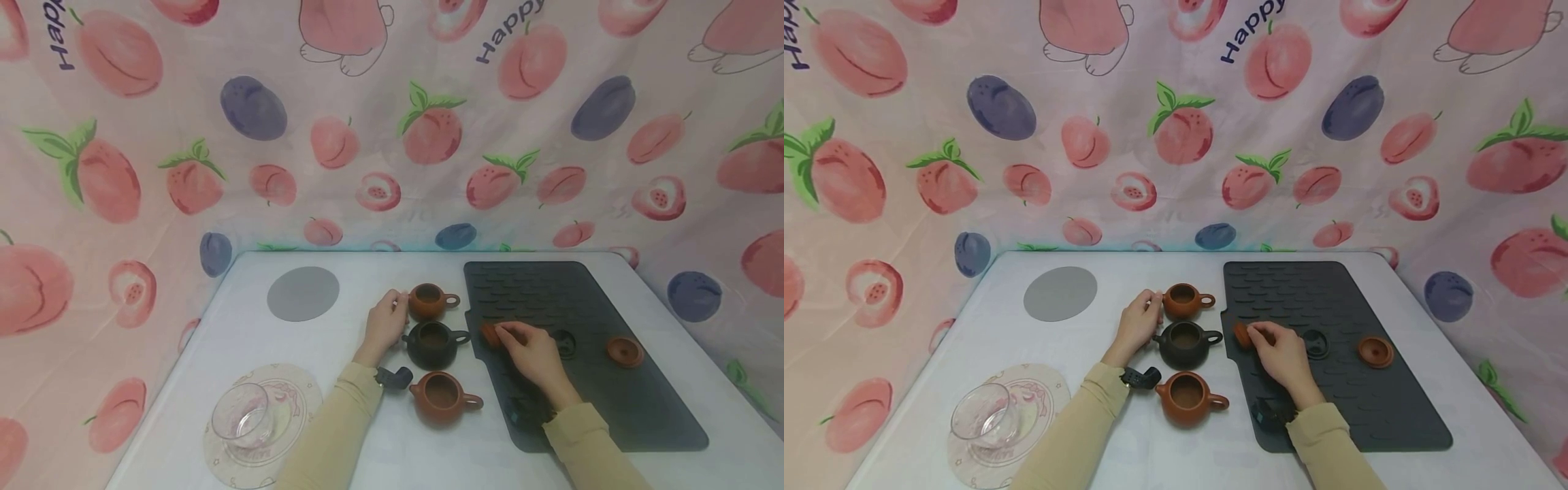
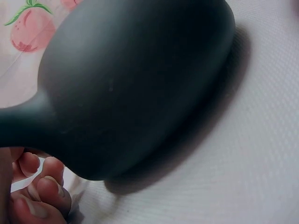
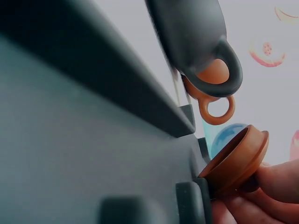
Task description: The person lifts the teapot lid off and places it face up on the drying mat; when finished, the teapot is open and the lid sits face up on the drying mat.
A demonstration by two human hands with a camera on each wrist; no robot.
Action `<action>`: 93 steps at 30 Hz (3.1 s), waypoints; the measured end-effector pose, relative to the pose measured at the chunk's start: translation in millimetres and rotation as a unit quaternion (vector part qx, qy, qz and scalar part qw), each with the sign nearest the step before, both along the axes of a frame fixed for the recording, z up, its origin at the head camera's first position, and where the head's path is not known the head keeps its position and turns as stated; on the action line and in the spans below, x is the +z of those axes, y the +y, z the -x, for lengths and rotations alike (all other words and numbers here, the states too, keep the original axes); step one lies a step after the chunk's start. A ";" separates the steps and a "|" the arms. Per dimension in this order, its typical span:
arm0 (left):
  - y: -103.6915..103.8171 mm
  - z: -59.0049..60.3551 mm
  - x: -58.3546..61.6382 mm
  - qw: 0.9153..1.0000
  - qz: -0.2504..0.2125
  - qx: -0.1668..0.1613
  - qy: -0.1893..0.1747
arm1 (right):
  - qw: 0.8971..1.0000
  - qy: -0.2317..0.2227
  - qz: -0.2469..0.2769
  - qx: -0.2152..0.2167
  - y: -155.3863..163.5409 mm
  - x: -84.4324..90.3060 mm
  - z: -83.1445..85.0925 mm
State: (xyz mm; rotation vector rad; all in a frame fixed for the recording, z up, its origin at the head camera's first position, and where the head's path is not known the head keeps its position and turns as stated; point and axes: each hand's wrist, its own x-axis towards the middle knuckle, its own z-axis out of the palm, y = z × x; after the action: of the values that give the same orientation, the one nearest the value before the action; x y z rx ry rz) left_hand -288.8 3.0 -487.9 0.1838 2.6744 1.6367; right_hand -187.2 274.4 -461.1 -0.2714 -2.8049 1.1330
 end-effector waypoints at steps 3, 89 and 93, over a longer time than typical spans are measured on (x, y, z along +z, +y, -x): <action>0.2 -0.2 0.2 1.000 0.000 0.000 0.002 | 1.000 0.005 -0.006 0.001 -0.5 -0.3 -1.4; 1.5 -2.5 0.1 1.000 -0.004 0.005 0.007 | 0.999 0.045 -0.026 0.001 11.2 -7.4 -11.8; 0.8 -2.8 0.7 1.000 -0.004 0.006 0.007 | 0.999 0.041 -0.024 0.000 10.9 -7.3 -11.3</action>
State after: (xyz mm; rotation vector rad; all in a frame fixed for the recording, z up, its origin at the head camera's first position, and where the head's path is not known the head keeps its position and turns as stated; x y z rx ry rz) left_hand -286.0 3.8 -487.2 0.1797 2.6837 1.6569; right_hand -175.9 285.2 -468.4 -0.2161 -2.7562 1.0497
